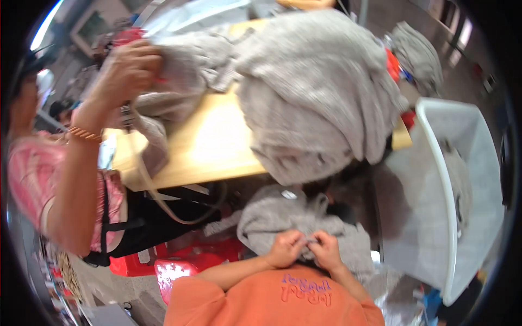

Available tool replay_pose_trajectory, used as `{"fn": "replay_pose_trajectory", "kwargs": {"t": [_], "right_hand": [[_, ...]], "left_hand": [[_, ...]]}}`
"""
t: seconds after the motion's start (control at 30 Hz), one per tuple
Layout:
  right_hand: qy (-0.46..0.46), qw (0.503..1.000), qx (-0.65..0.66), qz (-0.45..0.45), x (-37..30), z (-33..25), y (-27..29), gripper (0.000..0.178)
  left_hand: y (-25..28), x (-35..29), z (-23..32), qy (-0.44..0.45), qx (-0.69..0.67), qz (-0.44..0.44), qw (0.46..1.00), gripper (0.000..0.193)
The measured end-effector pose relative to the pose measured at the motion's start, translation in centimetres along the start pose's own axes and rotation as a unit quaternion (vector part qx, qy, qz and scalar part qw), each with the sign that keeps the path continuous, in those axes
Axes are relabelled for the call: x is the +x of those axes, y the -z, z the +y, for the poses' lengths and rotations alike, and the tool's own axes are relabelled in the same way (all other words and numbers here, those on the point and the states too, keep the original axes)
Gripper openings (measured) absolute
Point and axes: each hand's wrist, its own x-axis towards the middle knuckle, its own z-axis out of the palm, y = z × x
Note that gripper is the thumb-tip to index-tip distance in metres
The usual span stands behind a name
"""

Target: Inspecting knitted garments for quality control in a garment factory.

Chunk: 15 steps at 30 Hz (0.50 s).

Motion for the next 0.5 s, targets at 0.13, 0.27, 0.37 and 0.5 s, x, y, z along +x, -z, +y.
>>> {"fn": "replay_pose_trajectory", "kwargs": {"t": [0.13,0.27,0.37,0.5], "right_hand": [[-0.047,0.991,0.128,0.014,-0.4,-1.6,-0.9,0.004],[-0.075,0.988,0.135,0.021,-0.1,-1.0,-1.0,0.01],[-0.078,0.984,0.16,0.021,0.2,-0.9,-0.1,0.011],[-0.111,0.977,0.184,-0.01,0.5,-1.5,0.0,0.008]], "left_hand": [[0.5,-0.5,0.3,-0.072,0.011,0.02,0.997,0.005],[0.7,-0.2,0.2,-0.048,0.014,-0.014,0.999,0.006],[0.2,0.5,0.2,-0.012,-0.041,-0.019,0.999,0.009],[1.1,0.3,-0.8,0.023,-0.058,-0.069,0.996,0.011]]}}
